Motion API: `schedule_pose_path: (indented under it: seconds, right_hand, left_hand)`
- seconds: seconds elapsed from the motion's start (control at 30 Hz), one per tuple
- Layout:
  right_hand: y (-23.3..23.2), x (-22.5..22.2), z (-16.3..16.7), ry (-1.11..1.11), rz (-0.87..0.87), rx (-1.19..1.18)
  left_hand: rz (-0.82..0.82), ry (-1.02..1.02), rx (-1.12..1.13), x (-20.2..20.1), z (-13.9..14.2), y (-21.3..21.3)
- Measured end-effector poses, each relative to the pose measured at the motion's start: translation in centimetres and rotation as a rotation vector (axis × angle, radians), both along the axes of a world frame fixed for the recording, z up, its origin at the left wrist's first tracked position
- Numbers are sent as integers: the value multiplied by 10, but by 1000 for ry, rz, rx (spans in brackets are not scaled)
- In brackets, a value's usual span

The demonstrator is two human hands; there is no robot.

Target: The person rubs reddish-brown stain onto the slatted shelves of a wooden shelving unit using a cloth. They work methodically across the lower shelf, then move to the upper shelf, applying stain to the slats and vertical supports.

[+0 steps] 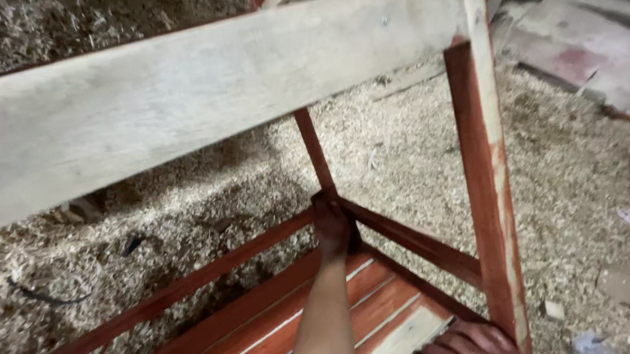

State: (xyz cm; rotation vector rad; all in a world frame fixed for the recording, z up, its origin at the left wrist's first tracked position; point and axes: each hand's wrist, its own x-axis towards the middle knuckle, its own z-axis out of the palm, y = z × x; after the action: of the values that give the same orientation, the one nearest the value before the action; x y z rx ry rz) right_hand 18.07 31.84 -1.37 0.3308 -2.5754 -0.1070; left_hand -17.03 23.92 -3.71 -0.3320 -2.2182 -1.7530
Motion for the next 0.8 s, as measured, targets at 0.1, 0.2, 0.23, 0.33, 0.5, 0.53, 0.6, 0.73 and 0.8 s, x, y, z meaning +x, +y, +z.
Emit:
schedule_pose_path:
  seconds: [0.1,0.2,0.23,0.33,0.5,0.53,0.6,0.73,0.8]
  right_hand:
    - [-5,1,10,-22,10,-59]
    - [-11,-5,22,-19,15,-72]
    - [-13,-7,26,-23,24,-62]
    - [-23,-13,40,-11,18,-131]
    - [-42,-14,58,37,-70,-212]
    - [-44,-13,60,17,-114,-230]
    - [-47,-14,62,25,-106,-223]
    - [-42,-18,55,44,-125,-197]
    - [-37,-20,47,27,-111,-165]
  left_hand:
    - [-12,24,-260,0,-7,-9]
    - [-27,175,-554,-5,-4,-34]
    - [-81,133,-502,-8,-4,-58]
    - [14,-8,-656,-6,-10,-146]
    - [414,-218,-955,8,-21,-309]
    - [495,-252,-945,11,-20,-336]
    - [660,-324,-916,16,-15,-384]
    - [970,-397,-919,20,13,-455]
    - [1088,-395,-947,22,27,-480]
